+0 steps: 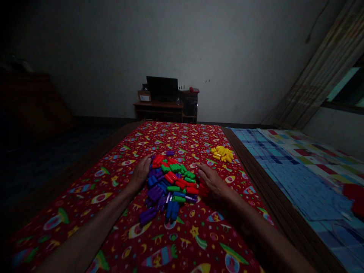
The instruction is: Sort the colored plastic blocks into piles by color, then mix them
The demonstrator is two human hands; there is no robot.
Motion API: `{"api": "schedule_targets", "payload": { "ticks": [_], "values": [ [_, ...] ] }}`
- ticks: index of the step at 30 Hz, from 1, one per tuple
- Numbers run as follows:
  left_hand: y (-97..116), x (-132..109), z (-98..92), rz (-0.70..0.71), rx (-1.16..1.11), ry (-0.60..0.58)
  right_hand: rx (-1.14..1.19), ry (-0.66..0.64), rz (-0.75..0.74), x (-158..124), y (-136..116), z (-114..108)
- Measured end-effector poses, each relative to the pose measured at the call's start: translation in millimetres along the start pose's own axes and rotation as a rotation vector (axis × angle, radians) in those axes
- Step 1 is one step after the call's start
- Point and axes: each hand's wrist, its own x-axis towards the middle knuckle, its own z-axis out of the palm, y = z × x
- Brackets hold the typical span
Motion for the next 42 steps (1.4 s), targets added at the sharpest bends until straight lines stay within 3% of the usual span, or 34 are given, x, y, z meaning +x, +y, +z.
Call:
{"api": "schedule_targets", "payload": {
  "ticks": [3,6,12,16,18,21,23,26,32,38,40,42],
  "values": [
    [0.2,0.3,1.6,0.007,0.011,-0.001,-0.143,-0.034,-0.07,-43.2,6.7,11.5],
    [0.8,-0.1,2.0,0.017,0.01,-0.011,-0.212,-0.071,-0.193,-51.9,-4.2,35.2],
    [-0.5,0.4,0.1,0.048,-0.001,-0.03,-0.189,-0.105,-0.394,0.4,-36.4,79.5],
    [-3.3,1.3,-0.2,0.05,-0.027,-0.019,-0.1,-0.153,-0.481,34.7,-50.9,84.1],
    [-4.5,1.1,-0.3,0.05,-0.04,-0.021,-0.006,-0.094,-0.432,52.6,-52.0,76.1],
    [-6.6,0.6,-0.3,0.05,-0.045,-0.03,0.043,0.059,-0.225,81.3,-43.1,59.5],
    [-8.4,0.9,-0.1,0.05,-0.046,-0.029,-0.018,0.028,-0.128,98.3,-32.9,52.0],
    [-10.5,2.1,0.4,0.046,-0.041,-0.019,-0.037,-0.092,-0.102,115.8,-17.1,50.8],
    [-7.8,2.3,-0.8,0.04,-0.006,-0.01,0.179,0.019,0.038,124.4,12.2,51.5],
    [-5.4,-0.4,-2.9,0.054,-0.01,-0.036,0.072,0.358,0.283,127.8,38.6,23.9],
    [-5.6,-0.6,-3.0,0.055,-0.01,-0.033,0.011,0.347,0.292,126.7,40.1,15.3],
    [-6.0,-0.4,-2.8,0.057,-0.015,-0.029,-0.062,0.227,0.214,123.6,35.0,7.5]
  ]
}}
